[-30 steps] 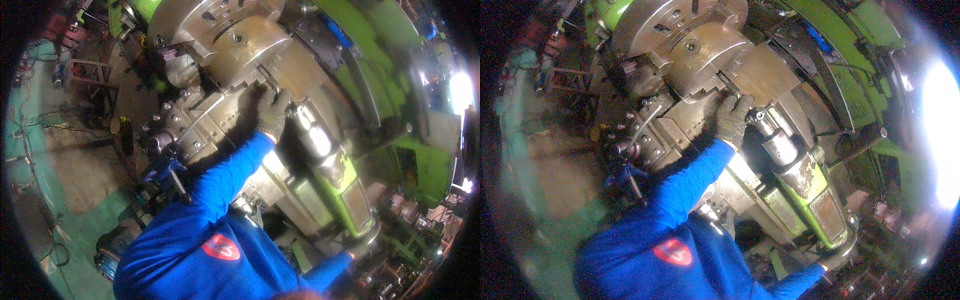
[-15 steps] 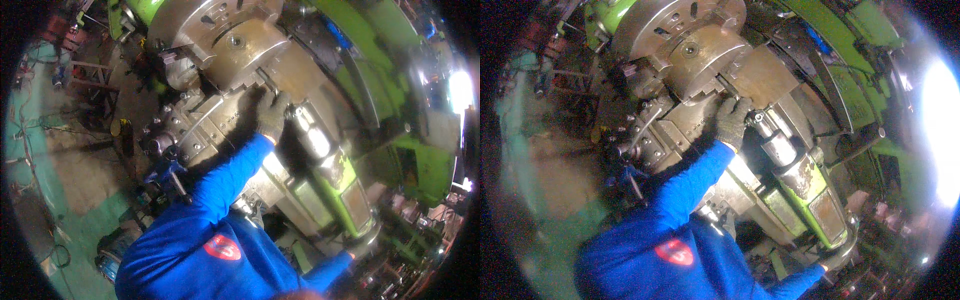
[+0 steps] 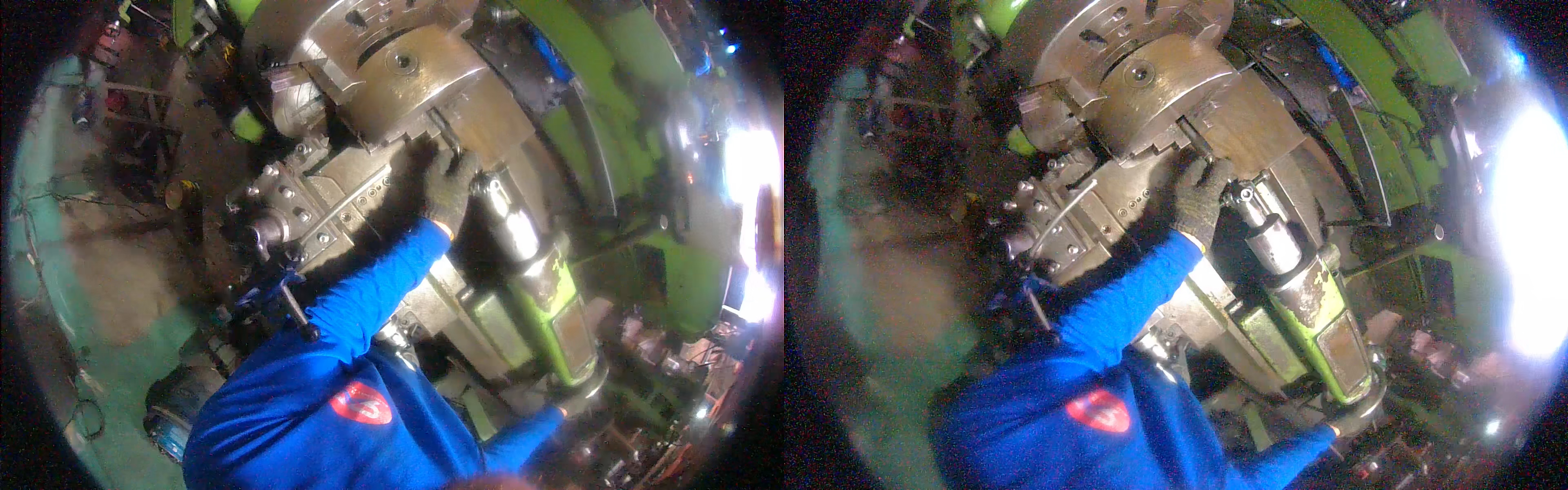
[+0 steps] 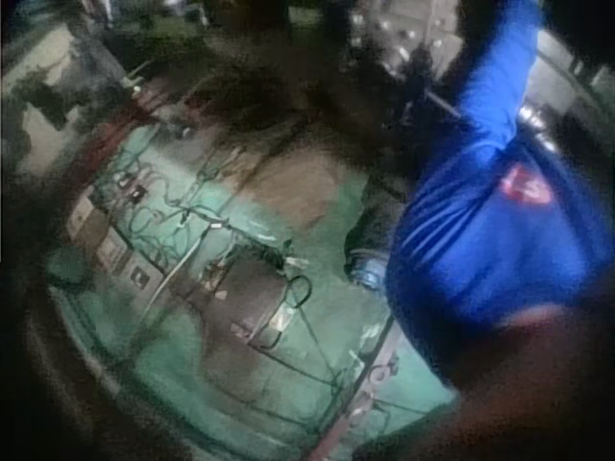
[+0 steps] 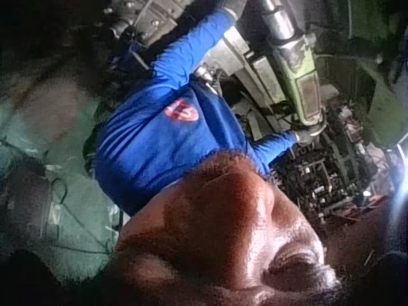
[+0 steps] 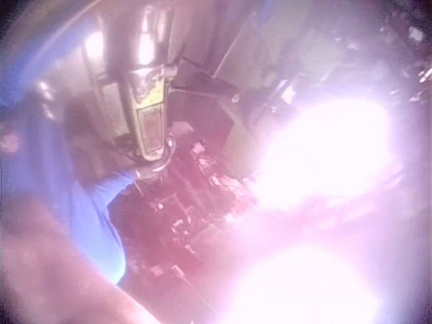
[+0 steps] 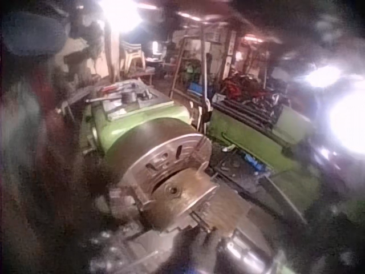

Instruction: The person operates a green metal lathe, using a blue pneumatic tool to tighten or adjust components on the machine's chuck and carriage. They repeatedly reposition the tool and use their hands to manipulate the metal parts and levers throughout the process.

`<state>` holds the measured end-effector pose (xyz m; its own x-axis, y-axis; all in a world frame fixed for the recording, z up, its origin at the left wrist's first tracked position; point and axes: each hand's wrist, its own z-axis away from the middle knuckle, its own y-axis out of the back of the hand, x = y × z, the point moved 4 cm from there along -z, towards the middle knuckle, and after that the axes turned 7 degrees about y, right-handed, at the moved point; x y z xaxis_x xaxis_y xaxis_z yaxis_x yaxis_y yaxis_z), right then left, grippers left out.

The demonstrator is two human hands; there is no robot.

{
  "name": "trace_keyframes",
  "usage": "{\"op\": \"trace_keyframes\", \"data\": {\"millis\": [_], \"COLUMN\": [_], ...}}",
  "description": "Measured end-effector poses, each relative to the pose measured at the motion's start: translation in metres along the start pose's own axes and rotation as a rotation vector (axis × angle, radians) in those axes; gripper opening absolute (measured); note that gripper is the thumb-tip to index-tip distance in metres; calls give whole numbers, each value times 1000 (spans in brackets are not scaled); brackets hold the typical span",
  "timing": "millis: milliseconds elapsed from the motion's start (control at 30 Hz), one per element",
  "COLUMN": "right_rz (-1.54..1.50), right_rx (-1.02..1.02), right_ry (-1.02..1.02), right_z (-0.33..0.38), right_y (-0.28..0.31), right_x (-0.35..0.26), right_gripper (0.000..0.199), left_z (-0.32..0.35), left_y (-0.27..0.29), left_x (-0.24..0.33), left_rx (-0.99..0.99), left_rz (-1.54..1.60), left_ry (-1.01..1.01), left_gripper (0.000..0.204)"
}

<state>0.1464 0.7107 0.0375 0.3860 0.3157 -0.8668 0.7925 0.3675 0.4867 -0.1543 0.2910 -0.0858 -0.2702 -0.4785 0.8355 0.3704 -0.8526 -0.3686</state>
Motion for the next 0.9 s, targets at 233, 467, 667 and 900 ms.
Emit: {"op": "trace_keyframes", "data": {"millis": [233,467,667,900], "right_rz": [306,953,299,661], "right_rx": [-149,-303,-196,-272], "right_ry": [219,484,171,279], "right_z": [5,-15,-57,5], "right_y": [6,24,67,-2], "right_x": [9,36,100,2], "right_gripper": [72,132,117,111], "left_z": [-5,-7,-12,-8], "left_y": [6,11,13,13], "left_x": [-12,-12,-18,-5], "left_rx": [-16,-63,-4,-24], "left_rz": [29,-26,-131,-136], "left_ry": [-55,-10,-82,-54], "left_gripper": [34,34,31,29]}}
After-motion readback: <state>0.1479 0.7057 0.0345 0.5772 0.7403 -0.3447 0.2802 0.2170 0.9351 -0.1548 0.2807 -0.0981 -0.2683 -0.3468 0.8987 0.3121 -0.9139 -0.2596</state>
